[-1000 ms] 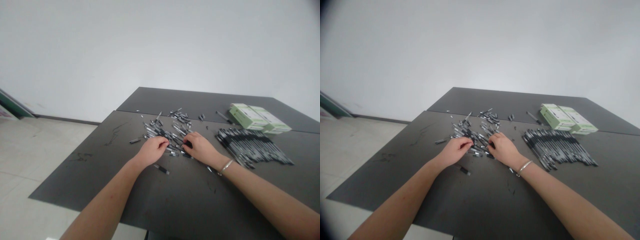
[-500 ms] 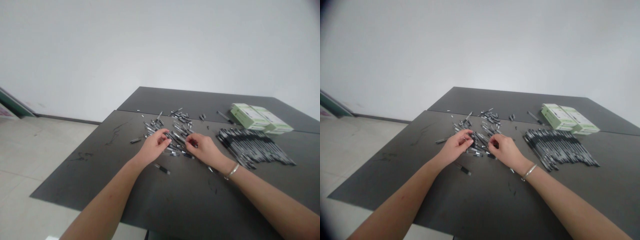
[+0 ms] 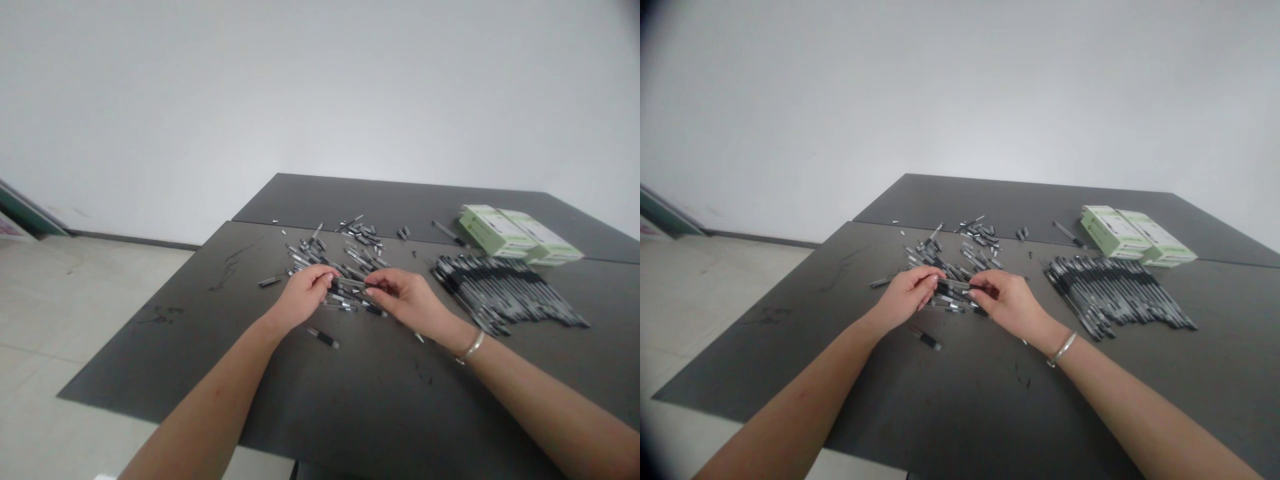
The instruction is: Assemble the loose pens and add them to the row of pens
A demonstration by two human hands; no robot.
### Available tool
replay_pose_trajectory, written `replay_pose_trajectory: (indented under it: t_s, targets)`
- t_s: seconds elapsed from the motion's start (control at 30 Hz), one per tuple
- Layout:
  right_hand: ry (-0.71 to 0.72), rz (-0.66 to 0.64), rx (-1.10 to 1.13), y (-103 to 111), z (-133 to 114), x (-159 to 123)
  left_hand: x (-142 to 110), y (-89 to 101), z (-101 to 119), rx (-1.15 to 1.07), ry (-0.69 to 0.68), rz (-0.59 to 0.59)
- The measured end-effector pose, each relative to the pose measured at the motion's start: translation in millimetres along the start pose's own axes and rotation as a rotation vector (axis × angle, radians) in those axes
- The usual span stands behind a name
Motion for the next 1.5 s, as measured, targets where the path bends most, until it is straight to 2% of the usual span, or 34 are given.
replay_pose_trajectory:
  t_s: [0.13, 0.3, 0.53, 0.7, 0.87, 1.07, 1.23, 1.5]
  targets:
    - [-0.060, 0.013, 0.035, 8.9, 16.1, 2.5, 4.1, 7.9, -5.1, 0.014, 0.040, 0.087]
    - [-0.081, 0.105, -0.255, 19.0, 27.8, 12.2, 6.2, 14.3, -11.5, 0.003, 0.075, 0.160]
    - [-0.032, -0.033, -0.518, 6.0, 24.1, 18.9, 6.9, 18.7, -18.1, -0.026, 0.110, 0.221]
    - [-0.036, -0.037, -0.592, 0.3, 24.3, 20.8, 6.9, 20.2, -17.6, -0.100, 0.127, 0.248]
    - [-0.074, -0.020, -0.598, -2.5, 25.5, 23.1, 8.0, 21.1, -16.6, -0.196, 0.138, 0.266]
    - [-0.113, -0.007, -0.536, 5.4, 25.7, 15.5, 8.6, 23.1, -18.4, -0.232, 0.150, 0.299]
    - [-0.074, -0.078, -0.491, 2.9, 20.2, 5.0, 9.1, 23.0, -18.3, -0.236, 0.141, 0.290]
    - [-0.006, -0.101, -0.455, -4.1, 13.4, 2.5, 8.9, 24.6, -17.7, -0.199, 0.119, 0.299]
Point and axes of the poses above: each hand's wrist, its own x-axis towards the middle knuckle, its own y-axis out of the back of the hand, z = x × y, the point moved 5 cm from there along x, towards the middle knuckle, and after that the axes turned 2 degrees about -y, right-handed, at the moved point
